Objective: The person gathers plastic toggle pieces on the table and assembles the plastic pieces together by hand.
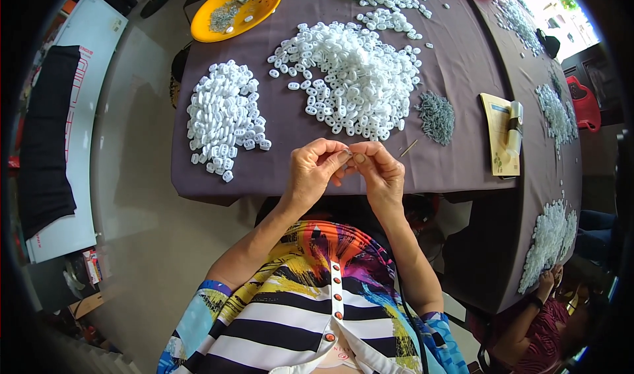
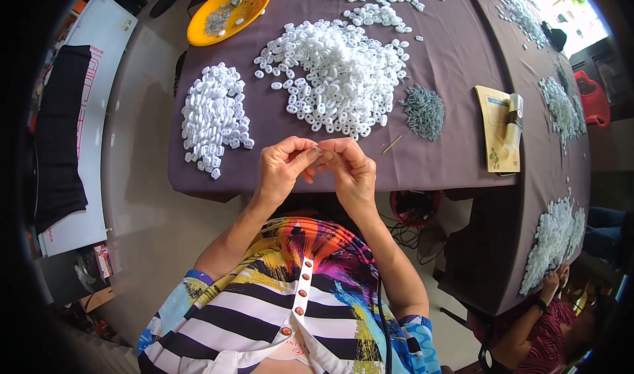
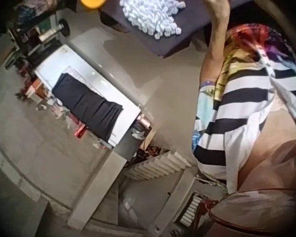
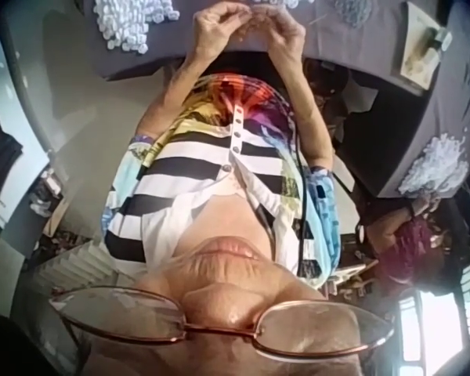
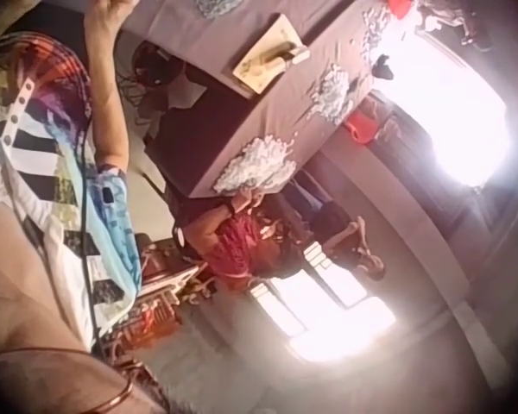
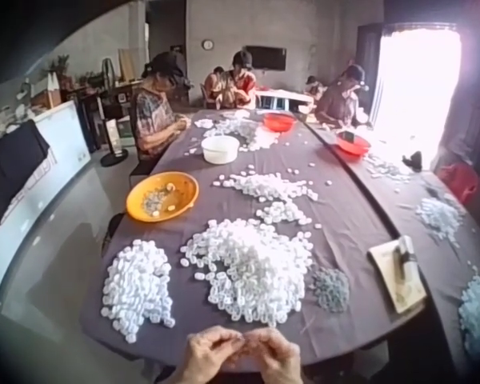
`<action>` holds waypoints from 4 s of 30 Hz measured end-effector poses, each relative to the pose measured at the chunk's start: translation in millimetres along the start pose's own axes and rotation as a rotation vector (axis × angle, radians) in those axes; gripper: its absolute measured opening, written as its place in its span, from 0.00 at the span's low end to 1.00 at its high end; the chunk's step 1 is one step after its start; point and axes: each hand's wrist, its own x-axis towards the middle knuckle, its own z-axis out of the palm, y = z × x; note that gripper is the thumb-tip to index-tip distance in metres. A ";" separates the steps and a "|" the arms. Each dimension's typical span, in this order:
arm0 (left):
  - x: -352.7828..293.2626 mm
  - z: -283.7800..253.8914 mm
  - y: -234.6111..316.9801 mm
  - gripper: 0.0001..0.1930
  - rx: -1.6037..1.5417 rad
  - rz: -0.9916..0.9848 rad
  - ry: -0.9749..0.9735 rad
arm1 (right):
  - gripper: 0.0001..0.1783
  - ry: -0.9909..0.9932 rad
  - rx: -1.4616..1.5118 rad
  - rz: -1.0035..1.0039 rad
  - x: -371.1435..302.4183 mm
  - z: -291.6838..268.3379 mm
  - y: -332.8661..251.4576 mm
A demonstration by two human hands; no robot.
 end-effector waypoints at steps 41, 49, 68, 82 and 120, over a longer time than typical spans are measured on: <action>-0.2 -5.7 -25.6 0.06 -0.038 -0.112 0.035 | 0.10 0.090 -0.121 -0.068 3.5 1.8 34.6; 5.6 -17.5 -27.3 0.06 -0.021 -0.116 0.062 | 0.08 0.027 -0.226 -0.066 16.0 7.2 42.0; 7.4 -41.7 -24.3 0.07 -0.356 -0.271 0.087 | 0.06 -0.185 -1.297 -0.321 52.5 11.7 27.4; 4.6 -34.9 -19.9 0.08 -0.264 -0.251 0.071 | 0.09 -0.078 -1.147 -0.239 31.1 7.8 26.2; 6.1 -5.9 -3.5 0.07 -0.277 -0.121 -0.017 | 0.08 -0.062 -0.014 0.262 4.4 -11.6 9.2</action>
